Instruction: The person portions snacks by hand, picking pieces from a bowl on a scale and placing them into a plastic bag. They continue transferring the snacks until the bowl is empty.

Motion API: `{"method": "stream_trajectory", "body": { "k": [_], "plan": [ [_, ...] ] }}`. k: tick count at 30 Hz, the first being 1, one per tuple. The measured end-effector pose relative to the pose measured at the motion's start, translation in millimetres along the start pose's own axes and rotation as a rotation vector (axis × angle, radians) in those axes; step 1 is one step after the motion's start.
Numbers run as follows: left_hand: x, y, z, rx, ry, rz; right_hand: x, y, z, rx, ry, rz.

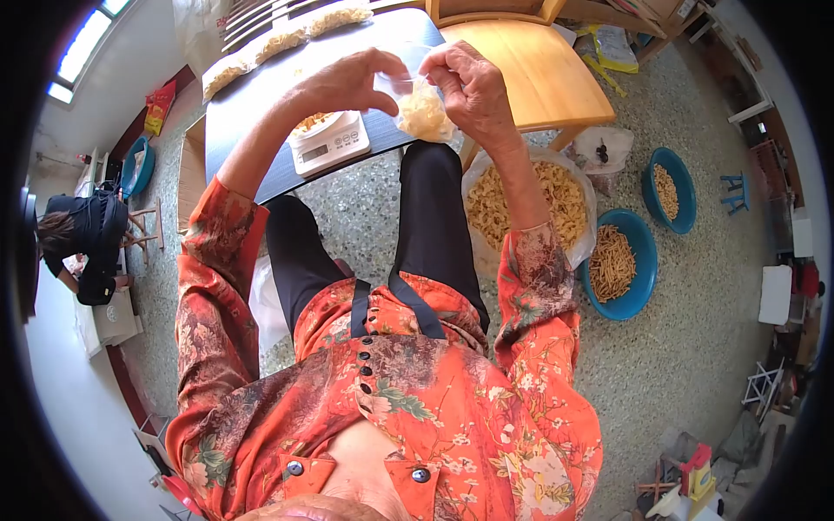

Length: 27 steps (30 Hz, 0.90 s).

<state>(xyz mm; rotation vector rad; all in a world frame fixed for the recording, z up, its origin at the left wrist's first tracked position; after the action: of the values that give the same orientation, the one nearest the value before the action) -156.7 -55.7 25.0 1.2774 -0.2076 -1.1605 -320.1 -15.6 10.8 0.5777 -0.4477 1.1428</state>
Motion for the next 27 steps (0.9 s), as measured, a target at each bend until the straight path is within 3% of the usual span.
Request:
{"method": "stream_trajectory", "body": {
  "k": [1, 3, 5, 6, 9, 13, 15, 16, 21, 23, 25, 27],
  "plan": [
    [-0.8, -6.3, -3.8, 0.215, 0.277, -0.058, 2.5, 1.1, 0.2, 0.001, -0.001, 0.000],
    [-1.1, -19.2, -5.7, 0.203, 0.270, -0.120, 2.7, 6.5, -0.3, -0.052, -0.080, 0.054],
    [3.0, -35.4, -3.0, 0.044, 0.022, -0.051, -2.6, 5.6, -4.7, -0.078, -0.145, 0.162],
    [3.4, -44.0, -3.5, 0.050, 0.018, -0.054, -7.1, 6.2, -6.8, -0.106, -0.202, 0.274],
    [-2.7, -59.2, -3.9, 0.049, 0.126, -0.176, -12.1, 10.8, -12.1, -0.139, -0.210, 0.242],
    [-4.1, -79.8, -4.7, 0.137, 0.229, -0.047, -3.3, 10.4, -19.4, -0.191, -0.258, 0.382],
    [-21.2, -79.5, -5.2, 0.098, 0.179, 0.164, 11.7, -1.4, -23.6, -0.113, -0.203, 0.379],
    [-29.5, -73.0, -4.8, 0.189, 0.239, 0.277, 13.1, -3.1, -26.8, -0.117, -0.136, 0.343],
    [-7.4, -59.1, -8.5, 0.246, 0.100, 0.279, 9.2, 11.0, -31.7, -0.176, -0.255, 0.517],
    [-5.9, -41.3, -7.7, 0.079, 0.043, 0.249, 2.9, 26.8, -32.6, -0.251, -0.321, 0.259],
    [-9.8, -29.8, -7.3, 0.090, 0.090, 0.249, -25.6, 33.6, -42.3, -0.171, -0.388, 0.162],
    [-22.9, -20.7, -3.9, 0.097, -0.060, 0.265, -31.7, 17.7, -46.6, 0.195, -0.399, -0.063]
  ]
}}
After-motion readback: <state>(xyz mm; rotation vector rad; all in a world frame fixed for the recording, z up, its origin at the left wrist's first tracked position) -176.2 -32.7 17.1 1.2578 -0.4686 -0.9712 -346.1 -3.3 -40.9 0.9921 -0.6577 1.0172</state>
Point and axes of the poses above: each hand's wrist, its own z-axis towards the middle knuckle, its own y-axis out of the back of the hand, x = y × z, the point moved 5 cm from there along z, towards the middle knuckle, and after that the axes turned 13 degrees about -x, right-handed, at the moved point
